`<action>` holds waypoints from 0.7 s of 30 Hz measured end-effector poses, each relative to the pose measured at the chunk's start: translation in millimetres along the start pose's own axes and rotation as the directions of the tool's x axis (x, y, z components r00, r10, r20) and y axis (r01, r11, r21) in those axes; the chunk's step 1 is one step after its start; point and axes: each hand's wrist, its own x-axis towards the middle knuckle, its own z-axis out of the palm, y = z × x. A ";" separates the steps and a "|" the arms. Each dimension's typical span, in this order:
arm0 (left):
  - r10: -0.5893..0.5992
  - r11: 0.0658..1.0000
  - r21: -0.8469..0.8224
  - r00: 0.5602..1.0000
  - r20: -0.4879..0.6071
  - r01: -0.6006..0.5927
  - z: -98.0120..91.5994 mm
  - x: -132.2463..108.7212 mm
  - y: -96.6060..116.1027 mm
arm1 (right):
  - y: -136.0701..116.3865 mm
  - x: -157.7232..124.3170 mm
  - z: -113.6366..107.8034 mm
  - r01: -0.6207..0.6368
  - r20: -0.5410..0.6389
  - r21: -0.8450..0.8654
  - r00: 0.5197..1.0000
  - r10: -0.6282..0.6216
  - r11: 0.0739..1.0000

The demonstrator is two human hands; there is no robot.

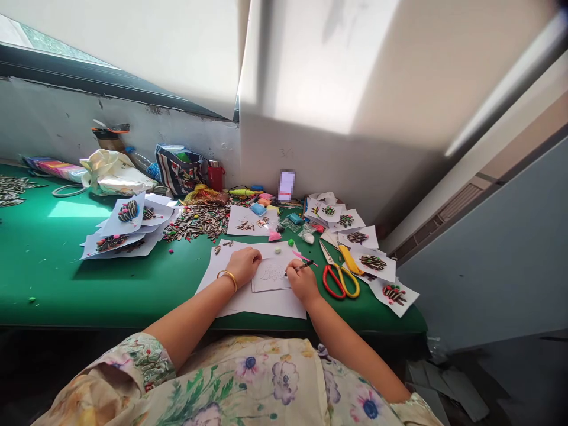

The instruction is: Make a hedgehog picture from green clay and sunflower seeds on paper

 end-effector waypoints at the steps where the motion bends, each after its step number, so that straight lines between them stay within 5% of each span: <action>1: -0.001 1.000 0.000 1.000 0.001 0.001 -0.4 0.0 0.2 | -0.4 -0.1 0.0 -0.003 0.000 -0.001 1.000 0.003 1.000; 21: -0.011 1.000 -0.009 1.000 0.010 0.011 -1.5 -0.6 1.3 | 2.9 4.2 1.6 0.001 -0.032 0.005 0.999 -0.001 1.000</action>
